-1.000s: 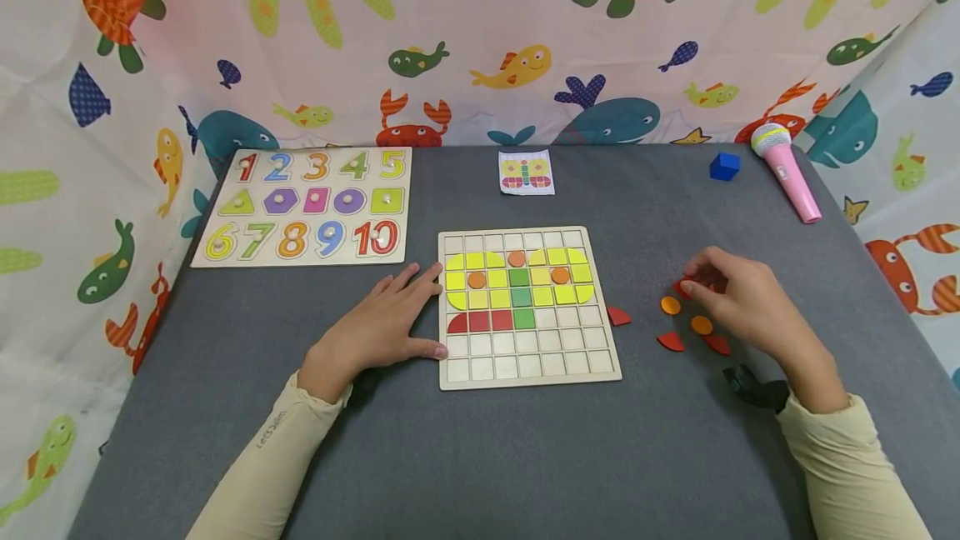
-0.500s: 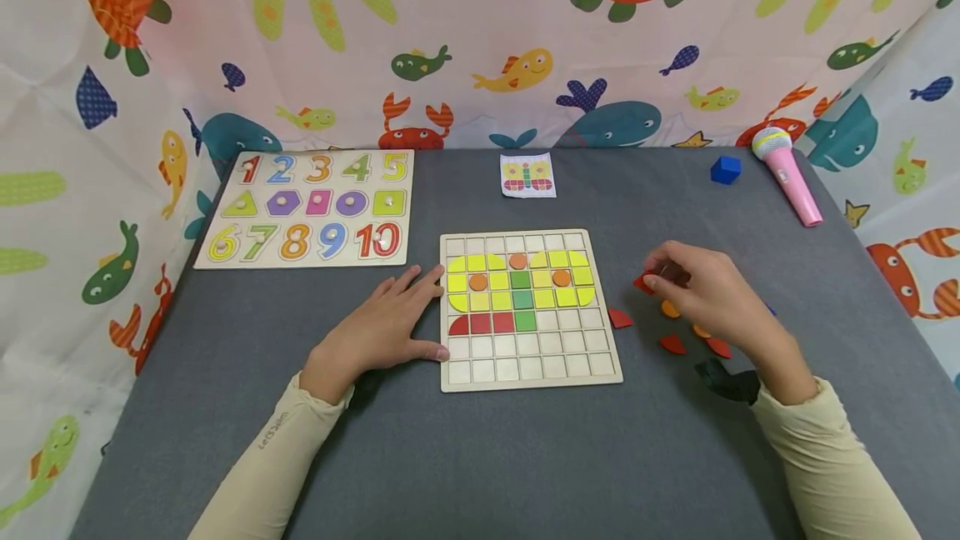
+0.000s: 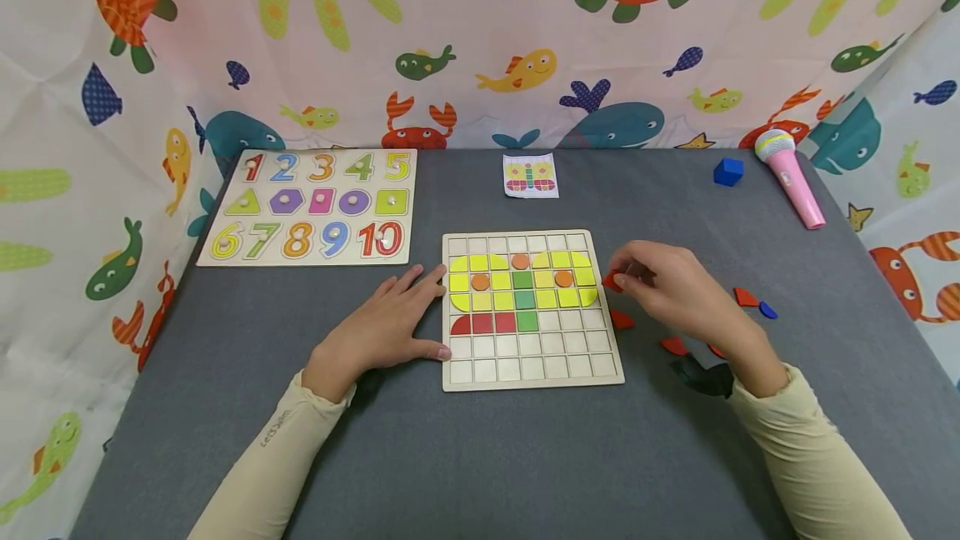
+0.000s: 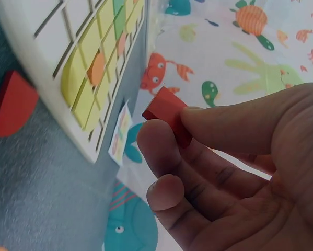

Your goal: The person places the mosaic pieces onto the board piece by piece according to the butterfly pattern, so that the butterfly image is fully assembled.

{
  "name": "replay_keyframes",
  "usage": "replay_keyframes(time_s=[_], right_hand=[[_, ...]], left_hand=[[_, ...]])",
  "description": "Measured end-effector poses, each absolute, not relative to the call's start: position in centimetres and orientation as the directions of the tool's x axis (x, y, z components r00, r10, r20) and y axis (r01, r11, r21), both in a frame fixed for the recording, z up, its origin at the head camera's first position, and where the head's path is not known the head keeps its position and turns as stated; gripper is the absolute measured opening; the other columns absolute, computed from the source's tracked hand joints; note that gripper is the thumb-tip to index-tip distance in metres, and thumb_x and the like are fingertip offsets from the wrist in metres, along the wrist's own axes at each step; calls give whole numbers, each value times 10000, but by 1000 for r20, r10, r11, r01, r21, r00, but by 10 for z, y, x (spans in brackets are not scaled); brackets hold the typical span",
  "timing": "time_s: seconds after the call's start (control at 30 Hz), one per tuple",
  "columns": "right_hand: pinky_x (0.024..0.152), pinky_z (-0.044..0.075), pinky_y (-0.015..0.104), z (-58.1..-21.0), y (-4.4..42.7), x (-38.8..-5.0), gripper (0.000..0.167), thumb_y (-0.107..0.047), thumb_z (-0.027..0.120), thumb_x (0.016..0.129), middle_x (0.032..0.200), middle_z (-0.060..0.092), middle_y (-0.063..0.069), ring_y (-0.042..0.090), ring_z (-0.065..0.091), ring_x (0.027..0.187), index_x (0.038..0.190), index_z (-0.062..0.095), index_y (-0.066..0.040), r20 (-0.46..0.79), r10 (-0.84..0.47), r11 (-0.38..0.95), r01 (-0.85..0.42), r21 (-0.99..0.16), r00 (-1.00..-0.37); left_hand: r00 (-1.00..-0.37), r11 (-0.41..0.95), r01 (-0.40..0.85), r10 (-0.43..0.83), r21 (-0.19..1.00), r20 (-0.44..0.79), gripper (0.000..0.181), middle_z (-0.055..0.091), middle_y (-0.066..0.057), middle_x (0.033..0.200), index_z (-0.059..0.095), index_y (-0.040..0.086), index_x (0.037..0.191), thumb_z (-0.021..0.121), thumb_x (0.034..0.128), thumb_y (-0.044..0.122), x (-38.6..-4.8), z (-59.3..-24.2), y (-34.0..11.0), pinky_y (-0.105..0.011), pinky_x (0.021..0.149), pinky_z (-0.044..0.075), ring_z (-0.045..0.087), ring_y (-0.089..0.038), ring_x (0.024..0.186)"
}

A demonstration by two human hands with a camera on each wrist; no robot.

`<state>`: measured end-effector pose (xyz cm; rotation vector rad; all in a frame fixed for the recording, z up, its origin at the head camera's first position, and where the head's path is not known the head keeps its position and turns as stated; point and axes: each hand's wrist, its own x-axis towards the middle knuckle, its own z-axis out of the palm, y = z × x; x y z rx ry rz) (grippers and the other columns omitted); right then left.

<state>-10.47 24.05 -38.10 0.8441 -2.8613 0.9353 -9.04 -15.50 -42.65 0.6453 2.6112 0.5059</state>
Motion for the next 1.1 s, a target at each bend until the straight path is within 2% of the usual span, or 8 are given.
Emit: replay_keyframes(time_s=[0.3,0.6,0.87,1.1], right_hand=[[695,549,328,-378,223,-109,160,78,710,972,978,744,17,155,638,828,1090,737,-26,181,-537,636,-536,-555,-824],[725,599,363,-377,207,-111,177,105,697,964,1006,734,57,179,654,848,1091,728,-13,159,-577,609,-551,-570,-802],[735,596,368,-376,193,-110,174,81,714,973,1035,738,58,191,655,881,1120,736,-9,123,-606,604,-555,-572,-786],[781,622,409,-379,183,-111,182,85,713,970,1058,746,81,218,669,900,1136,736,14,118,-650,578,-589,-565,-751]], left_hand=[[-811,830,363,505,424,-295,978,185,-62,1781,402,106,1647,845,895,546,-91,-426,-154,-577,1304,85,83,-351,1640],[-812,833,359,501,421,-298,982,191,-70,1780,395,99,1651,847,897,538,-90,-424,-153,-576,1304,88,86,-356,1639],[-813,833,359,501,420,-296,964,193,-68,1779,411,100,1640,848,899,536,-90,-424,-153,-576,1304,90,87,-351,1640],[-813,832,364,504,419,-293,962,189,-68,1780,413,102,1638,847,899,539,-91,-426,-153,-578,1303,93,88,-352,1640]])
